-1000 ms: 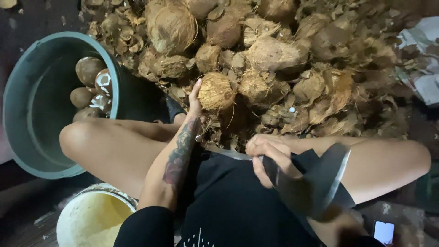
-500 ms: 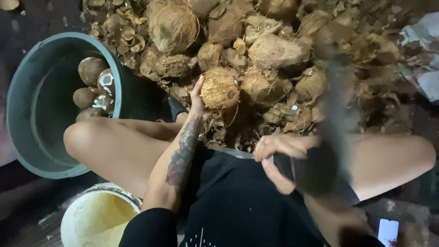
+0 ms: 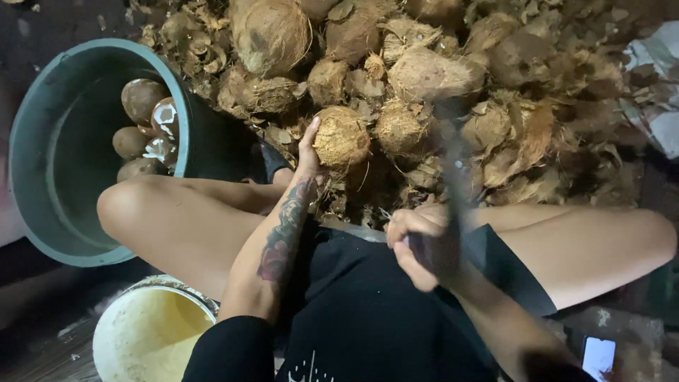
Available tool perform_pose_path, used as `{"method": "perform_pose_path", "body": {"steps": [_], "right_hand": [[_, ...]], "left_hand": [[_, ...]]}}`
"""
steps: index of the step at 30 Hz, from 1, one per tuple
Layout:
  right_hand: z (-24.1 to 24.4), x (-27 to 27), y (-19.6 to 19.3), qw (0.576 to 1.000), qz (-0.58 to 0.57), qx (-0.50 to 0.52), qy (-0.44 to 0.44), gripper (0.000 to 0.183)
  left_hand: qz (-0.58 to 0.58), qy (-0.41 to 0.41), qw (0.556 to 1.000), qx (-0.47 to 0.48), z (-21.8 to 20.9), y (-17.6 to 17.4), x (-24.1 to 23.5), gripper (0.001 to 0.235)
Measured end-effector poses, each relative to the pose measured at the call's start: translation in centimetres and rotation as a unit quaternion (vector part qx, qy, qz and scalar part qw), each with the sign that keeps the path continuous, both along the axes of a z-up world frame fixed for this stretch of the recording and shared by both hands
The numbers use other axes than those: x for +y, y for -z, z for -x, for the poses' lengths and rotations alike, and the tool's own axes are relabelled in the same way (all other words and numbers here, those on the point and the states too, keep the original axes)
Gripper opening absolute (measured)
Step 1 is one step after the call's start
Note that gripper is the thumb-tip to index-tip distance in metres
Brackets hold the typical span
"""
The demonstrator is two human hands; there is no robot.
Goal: The person sits on the floor and uses a curved knife to peel the husk off whole coconuts. They rotate each coconut while striking and scraping away the fibrous outer layer, then place the peeled coconuts into a nearby bucket.
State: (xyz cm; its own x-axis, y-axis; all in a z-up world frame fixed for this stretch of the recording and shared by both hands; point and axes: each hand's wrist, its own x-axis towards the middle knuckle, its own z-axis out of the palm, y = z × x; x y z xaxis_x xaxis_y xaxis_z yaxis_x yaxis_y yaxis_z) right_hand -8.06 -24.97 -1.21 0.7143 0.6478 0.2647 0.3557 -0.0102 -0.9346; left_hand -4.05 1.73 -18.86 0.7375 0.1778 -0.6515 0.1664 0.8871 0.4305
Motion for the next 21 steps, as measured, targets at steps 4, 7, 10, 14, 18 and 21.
{"method": "perform_pose_path", "body": {"steps": [4, 7, 10, 14, 18, 21], "right_hand": [[-1.4, 0.6, -0.6, 0.990, -0.084, -0.109, 0.009, 0.021], [-1.5, 0.4, 4.2, 0.983, 0.168, 0.057, 0.039, 0.027], [-1.0, 0.8, 2.5, 0.893, 0.334, 0.291, 0.074, 0.026], [-0.6, 0.5, -0.8, 0.970, 0.164, 0.168, 0.056, 0.022], [-1.7, 1.1, -6.8, 0.999, -0.028, 0.002, -0.019, 0.018], [-3.1, 1.9, -3.6, 0.988, -0.090, -0.116, -0.047, 0.019]], "left_hand": [[-0.071, -0.009, 0.997, 0.019, -1.1, -3.6, -1.0, 0.096], [-0.079, -0.017, 0.997, 0.020, -1.2, -3.0, -1.2, 0.095], [-0.031, -0.008, 0.999, 0.009, -0.6, -1.1, -0.7, 0.087], [0.017, -0.010, 1.000, -0.014, 0.0, -2.2, -1.1, 0.087], [0.039, -0.018, 0.998, -0.035, 0.0, -1.7, -0.3, 0.090], [0.037, -0.005, 0.997, -0.061, -0.5, -0.9, 0.5, 0.084]]}}
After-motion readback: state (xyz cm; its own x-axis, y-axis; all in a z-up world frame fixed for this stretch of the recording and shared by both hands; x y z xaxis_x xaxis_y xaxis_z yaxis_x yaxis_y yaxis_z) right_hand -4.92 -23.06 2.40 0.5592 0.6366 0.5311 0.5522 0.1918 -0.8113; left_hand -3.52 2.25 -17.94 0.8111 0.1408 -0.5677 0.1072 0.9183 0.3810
